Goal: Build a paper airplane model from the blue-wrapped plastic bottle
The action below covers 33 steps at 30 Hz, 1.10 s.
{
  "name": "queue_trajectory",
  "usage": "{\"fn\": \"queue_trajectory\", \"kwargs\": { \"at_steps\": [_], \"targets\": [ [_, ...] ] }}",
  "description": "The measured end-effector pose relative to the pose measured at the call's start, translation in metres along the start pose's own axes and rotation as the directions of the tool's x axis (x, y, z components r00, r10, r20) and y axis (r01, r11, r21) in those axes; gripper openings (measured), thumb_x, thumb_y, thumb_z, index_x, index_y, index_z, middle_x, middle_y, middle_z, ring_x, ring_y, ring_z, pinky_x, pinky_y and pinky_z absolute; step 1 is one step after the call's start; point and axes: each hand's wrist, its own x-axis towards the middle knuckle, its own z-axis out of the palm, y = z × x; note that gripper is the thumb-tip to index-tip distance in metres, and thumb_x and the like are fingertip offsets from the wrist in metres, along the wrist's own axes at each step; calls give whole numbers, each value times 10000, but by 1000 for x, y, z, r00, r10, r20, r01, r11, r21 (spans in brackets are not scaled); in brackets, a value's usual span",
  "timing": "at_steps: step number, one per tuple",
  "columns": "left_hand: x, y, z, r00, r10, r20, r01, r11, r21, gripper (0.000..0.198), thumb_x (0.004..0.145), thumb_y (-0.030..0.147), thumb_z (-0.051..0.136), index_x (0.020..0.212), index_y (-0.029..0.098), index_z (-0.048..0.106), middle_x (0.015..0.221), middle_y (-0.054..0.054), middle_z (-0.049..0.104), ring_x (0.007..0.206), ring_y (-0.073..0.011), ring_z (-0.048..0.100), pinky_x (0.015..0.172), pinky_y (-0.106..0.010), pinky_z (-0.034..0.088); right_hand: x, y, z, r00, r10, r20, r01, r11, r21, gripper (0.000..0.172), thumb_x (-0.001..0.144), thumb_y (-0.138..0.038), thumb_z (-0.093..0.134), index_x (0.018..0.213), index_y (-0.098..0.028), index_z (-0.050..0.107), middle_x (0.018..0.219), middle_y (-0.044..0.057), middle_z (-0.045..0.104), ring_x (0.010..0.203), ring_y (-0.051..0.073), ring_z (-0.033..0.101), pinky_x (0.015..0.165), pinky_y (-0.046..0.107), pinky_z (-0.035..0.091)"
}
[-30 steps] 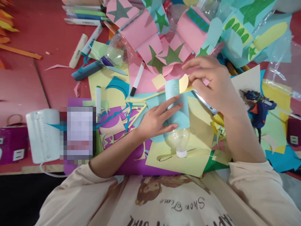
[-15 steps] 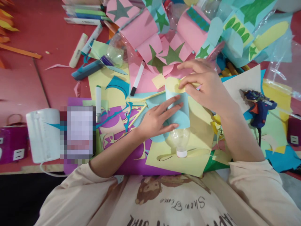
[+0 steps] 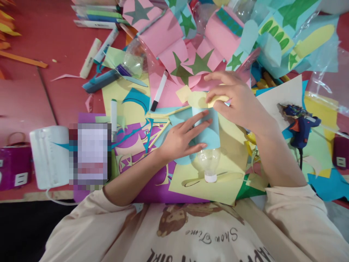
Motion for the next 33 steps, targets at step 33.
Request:
{"fn": "queue_trajectory", "kwargs": {
  "at_steps": [33],
  "targets": [
    [-1,1,-4,997,-39,62,41,999,-23,603,955,539,412,1470,228,356,1472,-170,478,1238,-252,588,878,-346,572,0,-11,-8,994,50,-96,-32,983,183,163,844,-244,582,987,-320,604,1072,-10,706,1033,220,656,948,417,532]
  ]
}}
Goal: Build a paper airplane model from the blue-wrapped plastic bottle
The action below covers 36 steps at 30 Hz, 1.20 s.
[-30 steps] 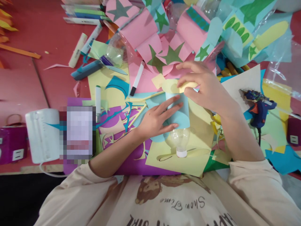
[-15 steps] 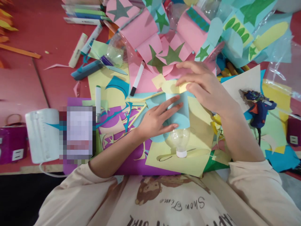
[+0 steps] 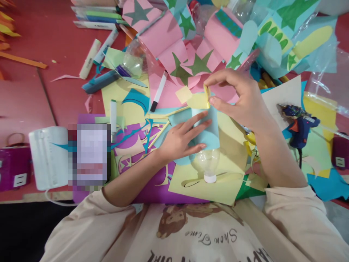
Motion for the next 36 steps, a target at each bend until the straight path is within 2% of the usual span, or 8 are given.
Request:
{"fn": "queue_trajectory", "kwargs": {
  "at_steps": [4,8,12,16,21,29,32,36],
  "targets": [
    [0,0,0,1000,-7,11,6,1000,15,595,957,543,400,1465,236,359,1474,-162,479,1247,-260,582,903,-371,566,1,2,1,1000,26,11,-25,998,-65,125,855,-307,590,978,-326,604,1088,15,701,1035,244,648,944,447,535],
    [1,0,1,999,19,-26,-19,1000,2,592,958,545,391,1452,219,376,1442,-183,507,1225,-242,599,855,-346,582,0,3,-2,999,8,-32,-9,1000,-23,37,869,-272,569,878,-294,598,986,19,695,985,225,645,953,433,527],
    [2,0,0,1000,16,-16,-16,1000,-2,594,957,544,397,1447,210,388,1446,-185,499,1234,-250,592,867,-345,578,0,8,-5,999,-13,-51,10,998,-68,121,810,-167,562,779,-284,569,936,17,673,959,222,643,917,419,532],
    [1,0,0,1000,19,-23,-19,1000,-8,600,955,539,408,1465,226,364,1445,-181,498,1247,-250,582,871,-345,576,0,15,-4,999,-40,-4,39,988,-150,177,749,-106,537,721,-279,567,939,18,664,964,233,641,917,440,532],
    [1,-2,3,998,39,-42,-39,999,-10,635,952,561,387,1509,277,278,1455,-160,493,1255,-231,576,847,-354,589,-2,20,-1,999,-37,37,43,983,-178,179,791,-138,535,760,-298,609,1021,7,670,1020,227,633,937,432,535],
    [1,-2,2,999,41,-36,-41,999,-7,638,954,540,400,1518,272,267,1457,-163,493,1244,-235,583,817,-352,590,-1,22,-2,998,-26,58,36,982,-187,159,813,-189,545,789,-301,655,1100,7,678,1059,262,634,960,484,520],
    [1,-2,2,999,28,-21,-28,1000,-12,622,956,545,391,1506,279,276,1469,-159,479,1253,-233,577,839,-350,582,-9,16,4,1000,3,-5,-4,985,-175,174,834,-180,526,875,-307,639,1143,18,653,1110,248,617,1009,471,495],
    [1,0,1,999,20,-34,-19,1000,9,584,957,536,392,1457,236,354,1441,-172,501,1242,-239,578,842,-337,567,-35,9,27,975,10,-223,-46,986,-158,200,894,-247,521,1069,-329,571,1258,55,587,1236,244,539,1040,462,479]
  ]
}}
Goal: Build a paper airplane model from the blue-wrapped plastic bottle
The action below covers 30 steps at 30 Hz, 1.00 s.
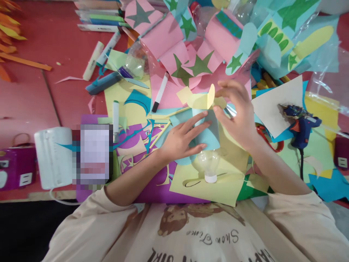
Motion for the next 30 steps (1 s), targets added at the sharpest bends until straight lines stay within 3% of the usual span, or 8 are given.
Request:
{"fn": "queue_trajectory", "kwargs": {
  "at_steps": [5,9,11,15,20,30],
  "targets": [
    [-1,3,-2,999,-48,-3,48,998,36,564,934,563,406,1381,223,454,1402,-151,524,1198,-260,577,840,-352,535,-30,-3,16,1000,14,14,-14,999,-45,370,950,-240,446,1253,-453,435,1474,-18,417,1386,224,391,1136,487,385],
    [-2,-1,-5,989,-94,-112,104,990,91,600,889,628,449,1345,238,469,1262,-129,587,1154,-278,575,892,-417,498,-32,2,22,999,-32,-12,32,998,-58,332,950,-292,450,1267,-390,464,1479,36,413,1373,285,408,1108,552,378],
    [-2,-5,-7,983,-115,-140,133,983,124,613,905,640,406,1386,260,416,1306,-126,560,1215,-290,539,978,-456,455,-33,3,24,1000,-12,-4,12,998,-55,331,953,-321,440,1278,-377,472,1481,46,412,1370,292,415,1101,554,385],
    [0,-10,-8,976,-165,-144,193,960,202,669,902,669,365,1457,296,329,1490,-95,416,1393,-336,354,1111,-530,330,-40,0,28,998,45,31,-45,999,0,418,958,-338,395,1355,-466,402,1525,-23,373,1404,316,374,1097,568,398],
    [-1,-9,-6,987,-138,-88,152,970,187,620,921,617,363,1452,297,348,1469,-84,461,1380,-322,380,1148,-537,260,-44,-4,30,997,67,33,-66,997,-46,521,946,-334,386,1402,-555,267,1547,-67,333,1447,335,302,1119,659,317],
    [-2,-9,-6,989,-116,-95,131,977,169,582,930,569,384,1439,286,369,1380,-61,565,1298,-285,468,1164,-467,214,-46,2,34,1000,-12,21,14,997,-70,400,974,-348,386,1371,-383,366,1555,23,302,1459,289,273,1142,572,317]
  ]
}}
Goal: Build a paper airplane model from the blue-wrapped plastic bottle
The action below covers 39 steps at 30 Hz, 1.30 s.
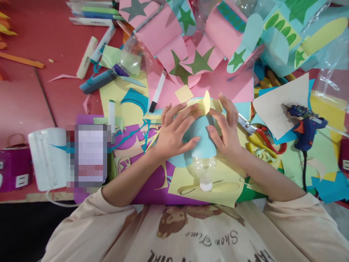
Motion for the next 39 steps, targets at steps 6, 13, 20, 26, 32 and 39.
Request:
{"fn": "queue_trajectory", "kwargs": {
  "at_steps": [6,13,20,26,32,39],
  "targets": [
    [-1,-4,2,999,-23,42,23,1000,7,673,919,624,333,1497,286,270,1538,-87,382,1419,-305,336,1190,-496,182,0,1,1,1000,-25,7,25,998,-59,446,1004,-401,301,1442,-314,293,1534,73,316,1443,267,295,1148,539,317],
    [-1,-5,4,998,-30,63,29,999,19,678,919,642,307,1513,321,244,1610,-56,242,1473,-312,238,1210,-531,125,0,2,3,999,-29,17,30,997,-68,443,1008,-396,282,1450,-368,289,1546,35,284,1445,267,298,1151,541,319],
    [-1,-4,8,998,-36,49,37,999,-18,756,919,661,276,1550,279,111,1620,-92,210,1482,-310,226,1209,-532,130,1,2,3,999,2,37,-1,1000,-13,540,1006,-431,264,1522,-403,110,1556,26,285,1454,283,290,1163,565,289],
    [-2,-5,8,997,-33,68,34,999,-12,720,926,652,268,1543,299,152,1622,-74,213,1481,-313,232,1211,-539,120,1,3,4,999,-14,46,15,999,-37,559,1010,-415,251,1535,-421,61,1543,28,303,1444,280,308,1163,558,289],
    [-2,-6,10,999,-1,51,3,999,-36,733,939,627,260,1557,281,71,1636,-75,165,1500,-306,186,1218,-519,105,0,4,4,997,-8,77,13,998,-57,575,1010,-431,228,1544,-393,19,1555,44,275,1450,269,287,1168,552,278],
    [-2,-7,11,996,-12,85,16,999,-47,674,944,614,247,1538,306,167,1631,-71,172,1499,-323,177,1211,-555,108,-1,5,7,996,-34,88,41,996,-83,567,1012,-399,200,1547,-389,15,1580,40,235,1464,277,254,1167,560,271]
  ]
}}
